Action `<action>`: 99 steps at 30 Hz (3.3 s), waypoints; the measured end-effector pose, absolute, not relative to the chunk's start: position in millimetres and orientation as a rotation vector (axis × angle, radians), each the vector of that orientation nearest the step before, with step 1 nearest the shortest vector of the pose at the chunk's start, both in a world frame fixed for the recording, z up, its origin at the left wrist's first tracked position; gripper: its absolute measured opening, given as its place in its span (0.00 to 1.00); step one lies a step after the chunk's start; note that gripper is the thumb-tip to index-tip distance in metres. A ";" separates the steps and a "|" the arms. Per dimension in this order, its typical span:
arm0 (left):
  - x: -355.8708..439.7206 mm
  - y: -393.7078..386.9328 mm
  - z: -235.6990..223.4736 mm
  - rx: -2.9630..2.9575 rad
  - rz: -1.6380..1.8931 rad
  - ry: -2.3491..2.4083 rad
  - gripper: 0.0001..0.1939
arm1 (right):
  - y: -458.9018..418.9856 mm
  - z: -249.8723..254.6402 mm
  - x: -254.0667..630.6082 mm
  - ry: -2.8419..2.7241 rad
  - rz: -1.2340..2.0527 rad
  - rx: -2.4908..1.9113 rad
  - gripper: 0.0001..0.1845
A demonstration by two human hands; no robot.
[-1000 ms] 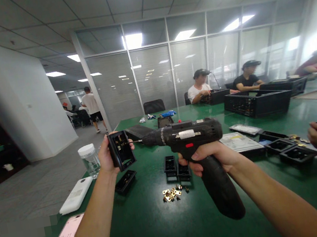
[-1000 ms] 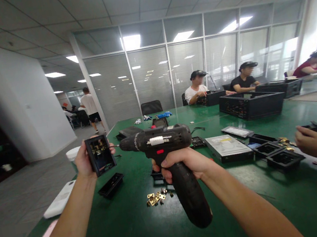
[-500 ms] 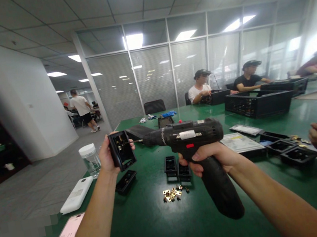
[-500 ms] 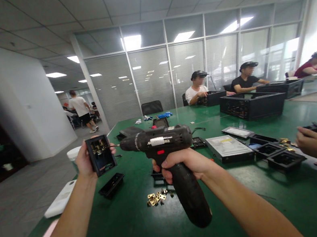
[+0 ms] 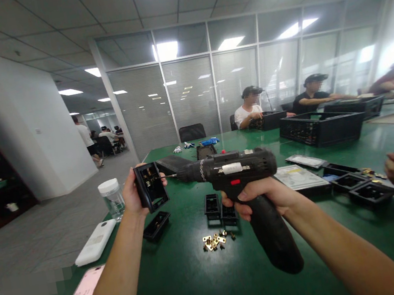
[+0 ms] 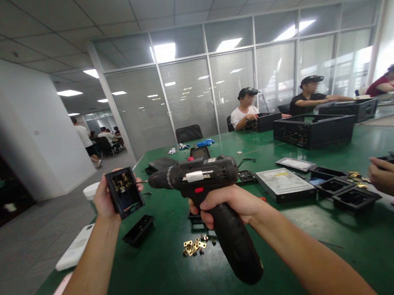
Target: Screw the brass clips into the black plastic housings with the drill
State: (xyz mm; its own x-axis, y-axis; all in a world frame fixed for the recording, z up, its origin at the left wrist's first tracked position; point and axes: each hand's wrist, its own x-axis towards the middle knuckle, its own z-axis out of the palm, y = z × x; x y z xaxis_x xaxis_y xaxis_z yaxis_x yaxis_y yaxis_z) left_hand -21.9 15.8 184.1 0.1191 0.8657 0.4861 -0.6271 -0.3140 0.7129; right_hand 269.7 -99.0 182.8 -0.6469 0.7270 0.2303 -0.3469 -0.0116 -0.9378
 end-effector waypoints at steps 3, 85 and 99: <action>-21.9 16.0 184.4 1.138 1.533 0.295 0.18 | -99.9 182.8 269.0 -1.492 1.757 -0.416 0.13; -21.0 13.2 186.2 1.127 1.558 0.252 0.17 | -100.5 181.9 269.9 -1.513 1.747 -0.403 0.15; -21.7 11.6 187.9 1.141 1.566 0.278 0.18 | -98.6 181.6 271.0 -1.525 1.746 -0.385 0.14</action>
State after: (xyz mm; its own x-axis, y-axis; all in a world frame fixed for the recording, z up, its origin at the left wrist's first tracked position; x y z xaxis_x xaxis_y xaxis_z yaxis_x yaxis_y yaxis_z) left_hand -21.7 11.6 187.9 0.0911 0.8551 0.5104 -0.6273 -0.3488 0.6963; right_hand 271.0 -98.6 181.6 -0.6570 0.7096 0.2547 -0.3478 0.0144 -0.9374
